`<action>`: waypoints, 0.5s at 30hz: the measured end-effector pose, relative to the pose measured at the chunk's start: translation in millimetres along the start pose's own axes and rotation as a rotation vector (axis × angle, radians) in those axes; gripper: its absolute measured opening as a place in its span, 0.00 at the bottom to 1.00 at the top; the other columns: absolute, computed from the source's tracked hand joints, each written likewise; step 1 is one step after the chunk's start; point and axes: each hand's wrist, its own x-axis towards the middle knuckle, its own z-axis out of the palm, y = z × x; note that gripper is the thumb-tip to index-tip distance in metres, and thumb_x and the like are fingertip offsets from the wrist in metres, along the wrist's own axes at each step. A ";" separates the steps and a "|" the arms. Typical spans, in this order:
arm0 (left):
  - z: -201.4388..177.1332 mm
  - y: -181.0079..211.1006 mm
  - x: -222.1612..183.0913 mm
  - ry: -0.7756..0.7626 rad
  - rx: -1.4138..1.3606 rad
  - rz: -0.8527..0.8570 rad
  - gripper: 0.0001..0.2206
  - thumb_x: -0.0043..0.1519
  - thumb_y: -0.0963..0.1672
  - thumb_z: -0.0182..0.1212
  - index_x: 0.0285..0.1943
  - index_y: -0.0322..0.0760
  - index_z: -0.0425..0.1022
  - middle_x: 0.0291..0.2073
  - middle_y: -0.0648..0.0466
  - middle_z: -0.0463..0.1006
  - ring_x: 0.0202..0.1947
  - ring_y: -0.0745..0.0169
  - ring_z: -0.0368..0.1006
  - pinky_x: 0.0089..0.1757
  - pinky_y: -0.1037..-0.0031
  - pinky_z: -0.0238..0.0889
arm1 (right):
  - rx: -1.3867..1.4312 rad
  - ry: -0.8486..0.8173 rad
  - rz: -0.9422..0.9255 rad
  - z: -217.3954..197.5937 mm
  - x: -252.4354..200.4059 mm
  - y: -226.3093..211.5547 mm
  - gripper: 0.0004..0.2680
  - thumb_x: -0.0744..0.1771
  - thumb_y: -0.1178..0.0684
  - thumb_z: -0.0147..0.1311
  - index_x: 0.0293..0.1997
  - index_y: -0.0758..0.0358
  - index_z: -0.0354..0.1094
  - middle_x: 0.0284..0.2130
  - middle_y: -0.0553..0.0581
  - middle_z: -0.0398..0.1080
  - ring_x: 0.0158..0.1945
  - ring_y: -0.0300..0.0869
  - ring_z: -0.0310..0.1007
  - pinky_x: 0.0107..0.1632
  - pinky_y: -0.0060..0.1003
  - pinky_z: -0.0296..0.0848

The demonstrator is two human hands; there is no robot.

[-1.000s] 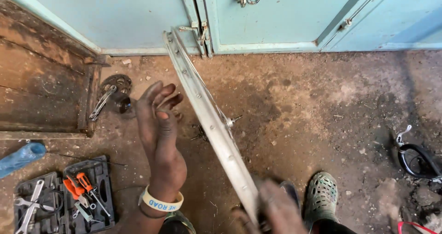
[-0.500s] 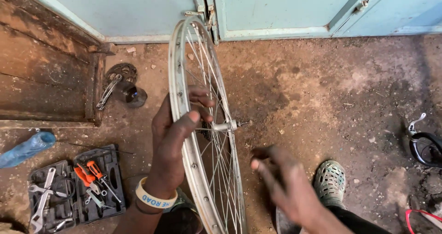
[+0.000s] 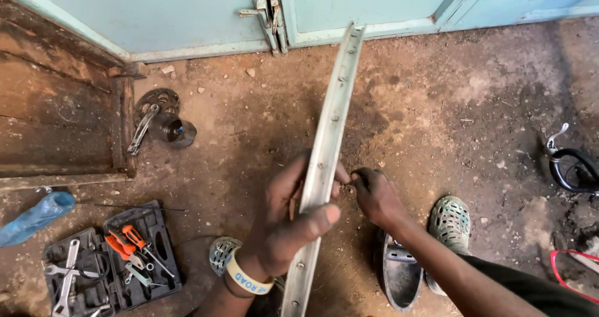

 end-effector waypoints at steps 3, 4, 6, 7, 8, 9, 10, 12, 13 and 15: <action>4.6 1.0 -2.8 -0.053 -0.030 0.019 0.19 0.57 0.54 0.56 0.48 0.40 0.71 0.27 0.62 0.64 0.26 0.71 0.58 0.32 0.77 0.56 | -0.087 0.016 0.031 11.5 18.6 17.4 0.11 0.73 0.51 0.38 0.41 0.60 0.70 0.28 0.57 0.72 0.26 0.45 0.70 0.30 0.42 0.74; 4.9 3.4 -2.8 -0.056 0.006 0.050 0.19 0.57 0.54 0.55 0.46 0.39 0.71 0.25 0.62 0.63 0.27 0.69 0.59 0.34 0.74 0.58 | -0.112 0.009 0.015 14.2 22.5 21.1 0.08 0.72 0.53 0.42 0.44 0.60 0.71 0.31 0.59 0.75 0.27 0.46 0.74 0.32 0.43 0.79; 3.4 3.4 -2.8 -0.060 0.046 0.084 0.19 0.58 0.54 0.53 0.44 0.39 0.71 0.24 0.62 0.63 0.27 0.68 0.60 0.36 0.71 0.60 | -0.134 0.002 -0.006 12.3 25.9 17.3 0.06 0.71 0.56 0.46 0.48 0.60 0.72 0.35 0.60 0.78 0.28 0.48 0.78 0.33 0.45 0.83; 2.2 2.3 -5.8 -0.050 0.008 0.029 0.18 0.57 0.53 0.55 0.46 0.39 0.71 0.25 0.63 0.64 0.26 0.71 0.59 0.35 0.74 0.59 | -0.017 -0.061 0.060 10.3 19.9 12.0 0.09 0.71 0.54 0.45 0.53 0.60 0.69 0.41 0.62 0.77 0.33 0.48 0.78 0.34 0.42 0.80; 1.2 1.3 -8.6 -0.040 -0.030 -0.025 0.18 0.56 0.52 0.57 0.48 0.39 0.72 0.27 0.64 0.65 0.26 0.73 0.59 0.34 0.76 0.57 | 0.100 -0.123 0.126 7.9 14.2 6.8 0.12 0.71 0.52 0.44 0.59 0.60 0.67 0.48 0.64 0.77 0.38 0.48 0.78 0.34 0.40 0.76; 1.3 0.7 -9.4 -0.044 -0.035 -0.035 0.18 0.56 0.52 0.57 0.48 0.39 0.72 0.27 0.64 0.65 0.26 0.73 0.59 0.34 0.76 0.57 | 0.103 -0.125 0.137 9.9 13.2 10.6 0.12 0.71 0.52 0.44 0.59 0.60 0.67 0.48 0.64 0.77 0.38 0.48 0.78 0.34 0.40 0.76; 1.7 0.9 -10.1 -0.046 -0.056 -0.030 0.18 0.57 0.53 0.57 0.47 0.39 0.71 0.28 0.63 0.64 0.27 0.72 0.58 0.35 0.77 0.57 | 0.214 -0.153 0.166 11.4 11.8 14.0 0.13 0.72 0.49 0.40 0.57 0.62 0.67 0.47 0.65 0.76 0.40 0.50 0.77 0.38 0.42 0.78; -1.1 -0.2 -3.1 -0.053 -0.056 0.004 0.18 0.58 0.54 0.58 0.47 0.40 0.70 0.29 0.62 0.64 0.29 0.72 0.58 0.36 0.77 0.56 | 0.329 -0.166 0.160 10.1 22.9 15.3 0.14 0.72 0.46 0.37 0.55 0.64 0.67 0.47 0.66 0.76 0.42 0.52 0.77 0.42 0.44 0.80; -1.1 -1.6 -2.9 -0.032 -0.018 0.007 0.19 0.58 0.54 0.57 0.47 0.40 0.71 0.28 0.62 0.65 0.28 0.72 0.59 0.36 0.76 0.57 | 0.513 -0.126 0.175 11.6 24.1 21.1 0.09 0.71 0.56 0.43 0.56 0.66 0.64 0.47 0.67 0.73 0.42 0.54 0.76 0.40 0.44 0.79; -0.6 -1.8 -2.0 -0.014 0.019 0.005 0.19 0.57 0.55 0.56 0.46 0.40 0.72 0.28 0.63 0.67 0.27 0.72 0.60 0.36 0.75 0.58 | 0.698 -0.085 0.193 15.4 23.5 27.7 0.11 0.69 0.67 0.49 0.57 0.67 0.61 0.48 0.69 0.71 0.42 0.55 0.76 0.39 0.44 0.78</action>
